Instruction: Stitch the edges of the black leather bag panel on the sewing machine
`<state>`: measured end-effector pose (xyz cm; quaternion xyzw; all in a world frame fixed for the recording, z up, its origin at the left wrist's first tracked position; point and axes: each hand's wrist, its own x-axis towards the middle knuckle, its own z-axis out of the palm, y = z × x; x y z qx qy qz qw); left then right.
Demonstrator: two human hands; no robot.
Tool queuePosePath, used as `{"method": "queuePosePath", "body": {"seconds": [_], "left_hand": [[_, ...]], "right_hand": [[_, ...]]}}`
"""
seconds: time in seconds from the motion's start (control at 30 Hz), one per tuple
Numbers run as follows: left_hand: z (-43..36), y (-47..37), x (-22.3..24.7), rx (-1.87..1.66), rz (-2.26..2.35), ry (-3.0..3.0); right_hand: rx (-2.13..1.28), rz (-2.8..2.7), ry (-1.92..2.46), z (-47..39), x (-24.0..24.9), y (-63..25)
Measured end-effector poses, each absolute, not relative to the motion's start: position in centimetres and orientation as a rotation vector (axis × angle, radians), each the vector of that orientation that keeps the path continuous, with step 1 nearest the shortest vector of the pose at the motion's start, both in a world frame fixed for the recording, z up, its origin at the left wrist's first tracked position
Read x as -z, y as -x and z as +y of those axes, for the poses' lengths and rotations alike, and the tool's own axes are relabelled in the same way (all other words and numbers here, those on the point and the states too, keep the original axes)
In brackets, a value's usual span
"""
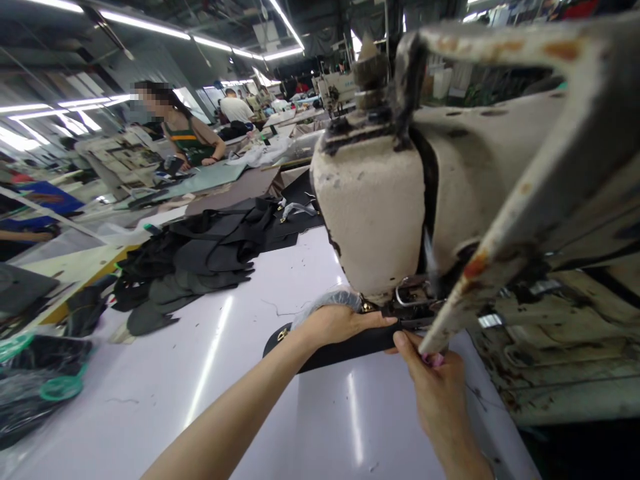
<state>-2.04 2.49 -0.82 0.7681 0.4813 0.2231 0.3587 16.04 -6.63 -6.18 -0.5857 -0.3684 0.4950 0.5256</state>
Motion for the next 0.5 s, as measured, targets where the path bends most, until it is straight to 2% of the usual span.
{"method": "queuePosePath", "body": {"seconds": [0.1,0.3,0.5], "left_hand": [[3.5,1.9,0.2,-0.441,1.080,-1.943],[4.8,0.4,-2.0,-0.417,0.937,-1.777],[5.0,0.3,-2.0,-0.392,1.181,-1.343]], "right_hand": [[-1.190,-0.789,1.427,-6.6,6.0,-15.5],[-1.175,-0.665,1.462,-6.1,5.0,-14.6],[-1.089,-0.678,1.500,-5.9,4.9,-13.7]]}}
